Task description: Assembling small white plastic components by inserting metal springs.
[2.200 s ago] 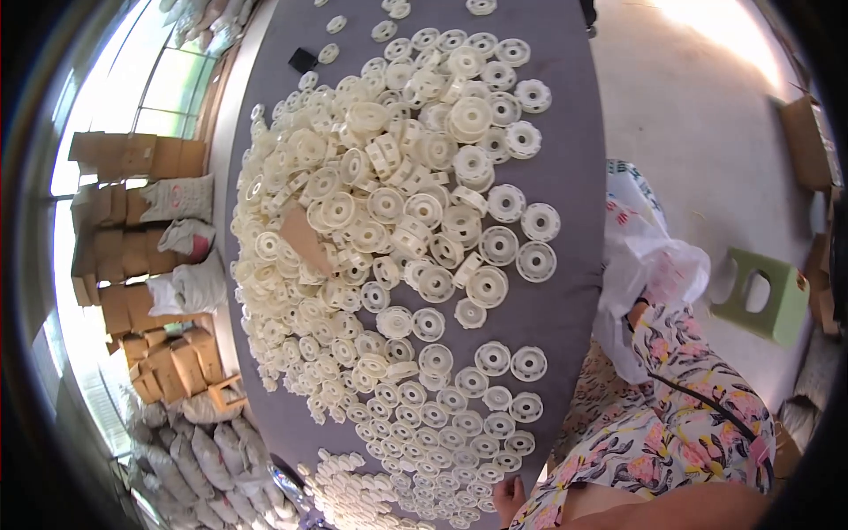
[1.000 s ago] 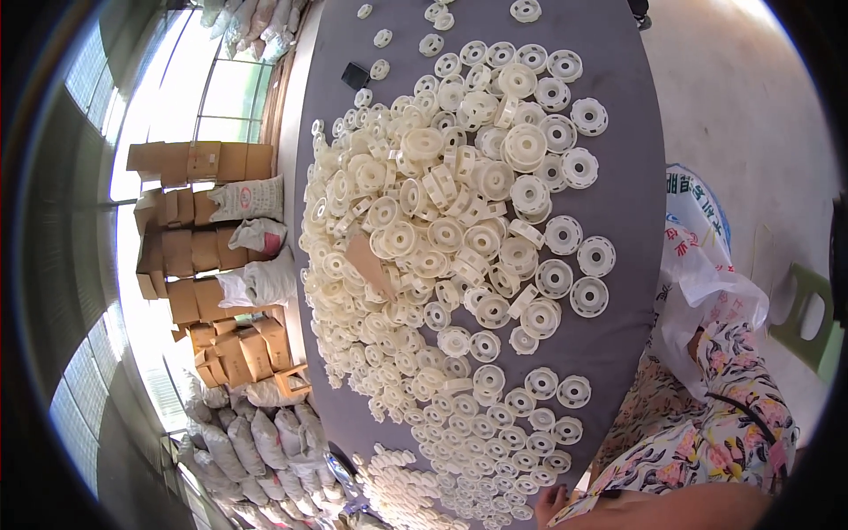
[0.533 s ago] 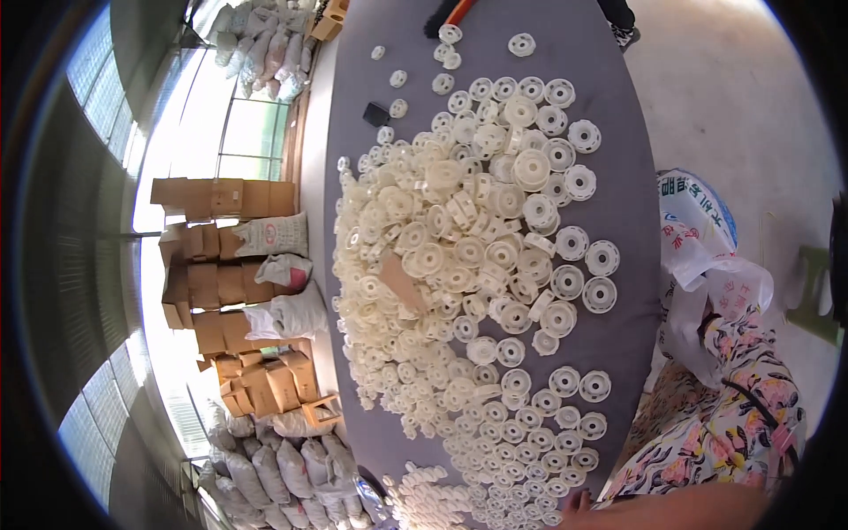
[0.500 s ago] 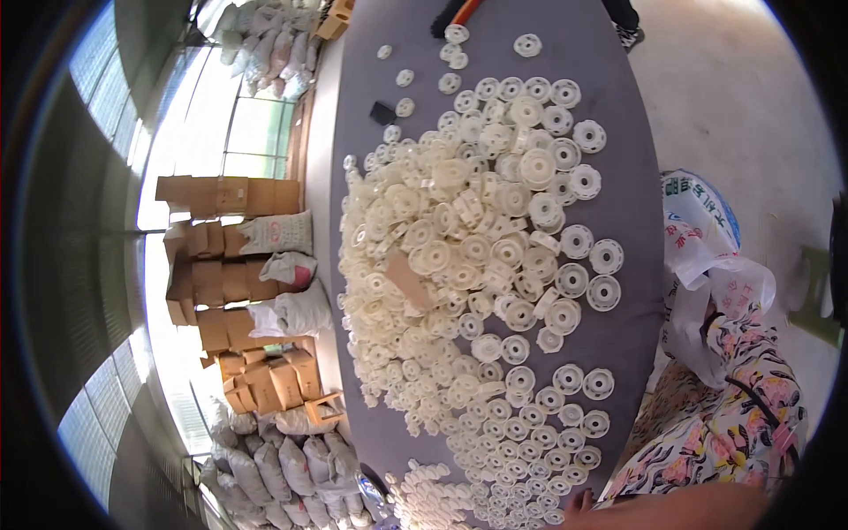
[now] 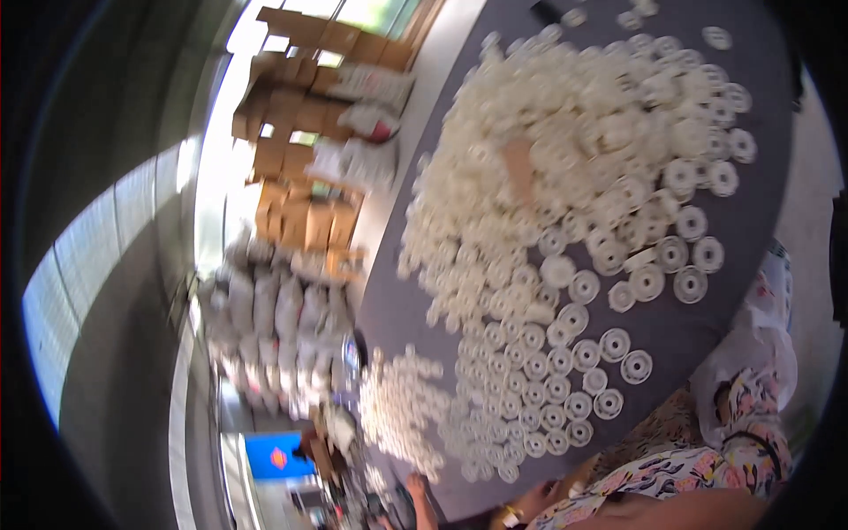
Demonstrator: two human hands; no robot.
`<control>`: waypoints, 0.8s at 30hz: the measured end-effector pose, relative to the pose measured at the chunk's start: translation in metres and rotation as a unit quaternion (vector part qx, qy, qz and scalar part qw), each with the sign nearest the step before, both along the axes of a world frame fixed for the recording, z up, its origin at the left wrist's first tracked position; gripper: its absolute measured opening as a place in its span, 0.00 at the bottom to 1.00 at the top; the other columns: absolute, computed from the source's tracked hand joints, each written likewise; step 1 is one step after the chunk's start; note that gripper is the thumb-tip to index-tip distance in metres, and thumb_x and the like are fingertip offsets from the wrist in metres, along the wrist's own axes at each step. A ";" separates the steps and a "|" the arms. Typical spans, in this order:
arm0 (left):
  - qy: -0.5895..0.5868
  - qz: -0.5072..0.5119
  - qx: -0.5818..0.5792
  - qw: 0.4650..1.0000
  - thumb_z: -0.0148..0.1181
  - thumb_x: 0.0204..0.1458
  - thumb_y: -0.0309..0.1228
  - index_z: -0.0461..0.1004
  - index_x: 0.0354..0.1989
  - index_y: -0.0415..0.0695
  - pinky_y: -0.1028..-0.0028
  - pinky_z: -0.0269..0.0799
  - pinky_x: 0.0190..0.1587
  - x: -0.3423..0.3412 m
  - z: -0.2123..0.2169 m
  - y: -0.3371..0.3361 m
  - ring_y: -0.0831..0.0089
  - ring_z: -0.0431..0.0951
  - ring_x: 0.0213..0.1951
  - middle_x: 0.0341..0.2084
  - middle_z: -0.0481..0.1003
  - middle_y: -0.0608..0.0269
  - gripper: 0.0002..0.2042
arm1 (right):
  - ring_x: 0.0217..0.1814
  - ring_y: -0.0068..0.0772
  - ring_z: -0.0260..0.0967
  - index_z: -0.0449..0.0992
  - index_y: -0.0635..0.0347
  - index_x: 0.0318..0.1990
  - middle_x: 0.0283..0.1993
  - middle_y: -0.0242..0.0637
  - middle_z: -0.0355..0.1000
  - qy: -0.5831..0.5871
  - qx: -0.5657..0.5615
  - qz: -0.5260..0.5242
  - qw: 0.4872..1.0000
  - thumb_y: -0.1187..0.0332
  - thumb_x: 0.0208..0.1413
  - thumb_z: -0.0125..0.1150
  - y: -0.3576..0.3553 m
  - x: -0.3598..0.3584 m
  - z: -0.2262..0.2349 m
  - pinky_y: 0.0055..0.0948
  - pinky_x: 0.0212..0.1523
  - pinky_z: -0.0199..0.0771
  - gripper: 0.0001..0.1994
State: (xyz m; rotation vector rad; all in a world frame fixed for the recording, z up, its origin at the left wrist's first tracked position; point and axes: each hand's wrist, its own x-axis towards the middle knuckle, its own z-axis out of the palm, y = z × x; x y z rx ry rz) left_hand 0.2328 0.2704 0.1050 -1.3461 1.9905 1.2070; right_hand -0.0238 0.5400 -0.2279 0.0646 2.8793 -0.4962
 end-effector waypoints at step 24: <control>0.165 0.187 -0.159 0.955 0.55 0.53 0.33 0.72 0.39 0.39 0.74 0.67 0.32 -0.033 0.004 0.033 0.71 0.71 0.28 0.29 0.71 0.59 0.10 | 0.52 0.52 0.67 0.71 0.63 0.49 0.47 0.50 0.71 0.125 0.047 0.421 0.897 0.59 0.47 0.56 0.120 -0.178 0.003 0.39 0.54 0.64 0.23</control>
